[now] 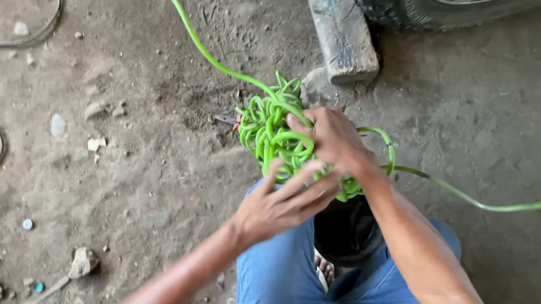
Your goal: The person sits on the floor and untangles a green coiled cable. They then stand up, pick up pliers, and walk to a car bumper to place the tools on it. The person moves to a tool cabinet, opens a drawer, and retrieves a wrench before walking back to the work area.
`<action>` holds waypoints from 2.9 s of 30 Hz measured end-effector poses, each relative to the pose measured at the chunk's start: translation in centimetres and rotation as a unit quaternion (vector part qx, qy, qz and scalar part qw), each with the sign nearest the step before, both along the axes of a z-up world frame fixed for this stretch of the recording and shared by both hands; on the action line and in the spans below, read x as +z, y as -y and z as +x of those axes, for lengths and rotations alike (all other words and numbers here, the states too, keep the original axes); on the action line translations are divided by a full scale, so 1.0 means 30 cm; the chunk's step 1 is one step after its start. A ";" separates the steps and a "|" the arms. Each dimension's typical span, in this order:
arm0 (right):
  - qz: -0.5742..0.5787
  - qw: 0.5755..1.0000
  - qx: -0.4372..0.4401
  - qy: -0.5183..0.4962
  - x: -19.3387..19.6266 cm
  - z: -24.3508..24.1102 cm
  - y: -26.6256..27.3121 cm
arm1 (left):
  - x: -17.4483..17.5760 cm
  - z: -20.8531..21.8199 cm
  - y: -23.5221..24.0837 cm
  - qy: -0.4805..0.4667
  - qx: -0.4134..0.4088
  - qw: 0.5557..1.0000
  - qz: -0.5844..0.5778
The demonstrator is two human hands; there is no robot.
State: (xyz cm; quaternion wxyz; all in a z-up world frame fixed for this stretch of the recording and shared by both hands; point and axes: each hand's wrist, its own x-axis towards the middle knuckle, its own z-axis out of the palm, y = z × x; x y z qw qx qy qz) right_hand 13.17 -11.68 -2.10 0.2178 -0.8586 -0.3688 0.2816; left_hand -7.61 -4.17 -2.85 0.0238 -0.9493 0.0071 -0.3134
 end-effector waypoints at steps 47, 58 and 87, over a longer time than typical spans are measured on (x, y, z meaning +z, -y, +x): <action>0.246 0.859 0.171 0.415 0.121 -0.022 -0.098 | -0.249 0.123 -0.076 -0.168 -0.305 -0.023 -0.937; 0.199 0.953 0.062 0.221 -0.121 -0.029 -0.050 | -0.094 0.180 -0.062 0.145 -0.033 0.725 -0.672; 0.299 0.925 0.142 0.186 0.079 -0.131 0.085 | -0.148 0.029 0.215 0.156 -0.510 -0.241 -0.811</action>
